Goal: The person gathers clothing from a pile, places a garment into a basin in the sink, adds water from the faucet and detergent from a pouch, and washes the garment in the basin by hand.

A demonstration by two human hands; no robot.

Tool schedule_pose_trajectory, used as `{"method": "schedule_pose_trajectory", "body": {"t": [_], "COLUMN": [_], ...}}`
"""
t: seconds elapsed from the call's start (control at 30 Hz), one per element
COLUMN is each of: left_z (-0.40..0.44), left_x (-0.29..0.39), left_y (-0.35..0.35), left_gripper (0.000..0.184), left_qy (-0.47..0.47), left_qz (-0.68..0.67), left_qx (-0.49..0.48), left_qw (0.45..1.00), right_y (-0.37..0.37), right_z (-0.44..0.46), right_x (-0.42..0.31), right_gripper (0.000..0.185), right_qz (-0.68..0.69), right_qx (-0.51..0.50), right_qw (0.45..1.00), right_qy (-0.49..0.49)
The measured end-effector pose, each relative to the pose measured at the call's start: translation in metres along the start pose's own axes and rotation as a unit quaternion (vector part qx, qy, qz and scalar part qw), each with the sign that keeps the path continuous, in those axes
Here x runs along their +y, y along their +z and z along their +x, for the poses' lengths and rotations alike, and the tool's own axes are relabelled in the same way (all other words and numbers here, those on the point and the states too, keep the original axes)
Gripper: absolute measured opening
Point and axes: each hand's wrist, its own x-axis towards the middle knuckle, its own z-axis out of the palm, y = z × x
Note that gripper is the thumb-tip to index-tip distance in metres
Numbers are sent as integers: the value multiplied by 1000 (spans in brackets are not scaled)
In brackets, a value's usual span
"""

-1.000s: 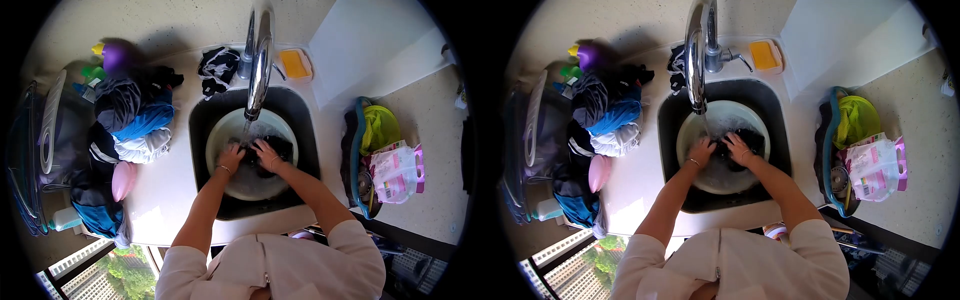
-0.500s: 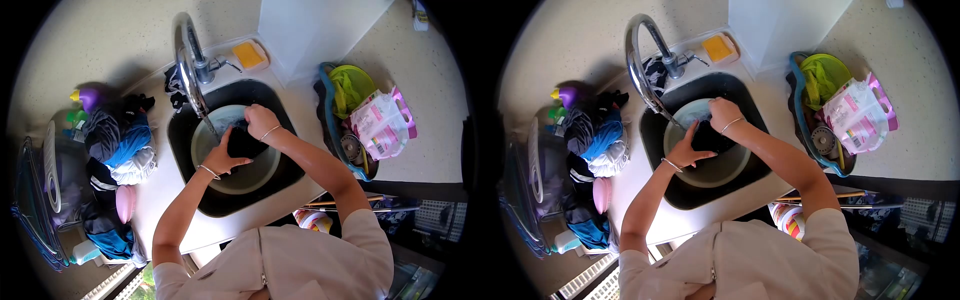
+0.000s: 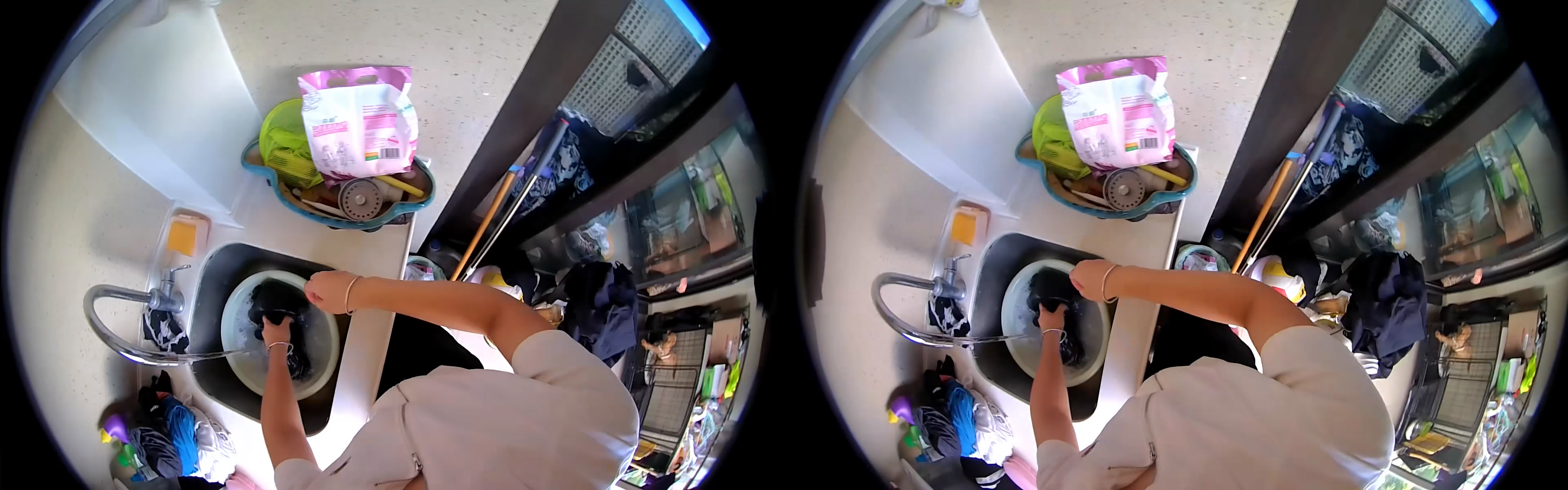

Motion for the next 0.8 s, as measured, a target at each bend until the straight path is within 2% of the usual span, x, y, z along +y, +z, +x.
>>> {"method": "schedule_pose_trajectory", "body": {"t": [0.03,0.1,0.17,0.2,0.27,0.33,0.37,0.4,0.47,0.53,0.57,0.6,0.67,0.73,0.8], "left_z": [-2,-28,-67,-83,-109,-130,-140,-151,-167,-165,-166,-156,-146,-159,-150], "left_x": [12,57,108,126,156,167,171,172,166,141,128,101,57,42,13], "left_y": [-11,-67,-127,-150,-198,-228,-243,-256,-275,-278,-280,-264,-225,-207,-160], "left_gripper": [81,65,49,37,29,28,28,29,32,33,33,29,34,42,38], "left_qy": [8,137,195,260,294,312,322,291,273,238,173,153,58,-176,-246], "left_qz": [4,-86,-91,-135,-186,-244,-237,-215,-246,-271,-323,-410,-590,-631,-652], "left_qx": [0,60,88,142,147,162,170,177,186,232,210,220,179,42,-28], "left_qw": [1000,985,973,946,926,904,901,915,911,904,906,872,786,754,717], "right_y": [2,0,11,24,40,55,68,85,112,81,65,50,28,41,61], "right_z": [-1,-8,-3,6,10,15,32,56,117,134,138,143,151,165,156], "right_x": [8,12,12,16,0,-29,-34,-30,-14,-35,-47,-58,-74,-79,-86], "right_gripper": [10,13,27,54,87,115,102,90,55,30,29,28,33,35,36], "right_qz": [19,30,40,7,23,9,101,200,356,317,301,284,235,209,39], "right_qx": [-10,-9,-20,-32,7,97,209,313,241,242,265,290,257,241,83], "right_qw": [1000,1000,999,999,1000,995,971,920,901,908,904,898,917,920,983], "right_qy": [9,-1,-2,-23,18,13,-64,-127,-64,-127,-147,-169,-194,-227,-157]}}
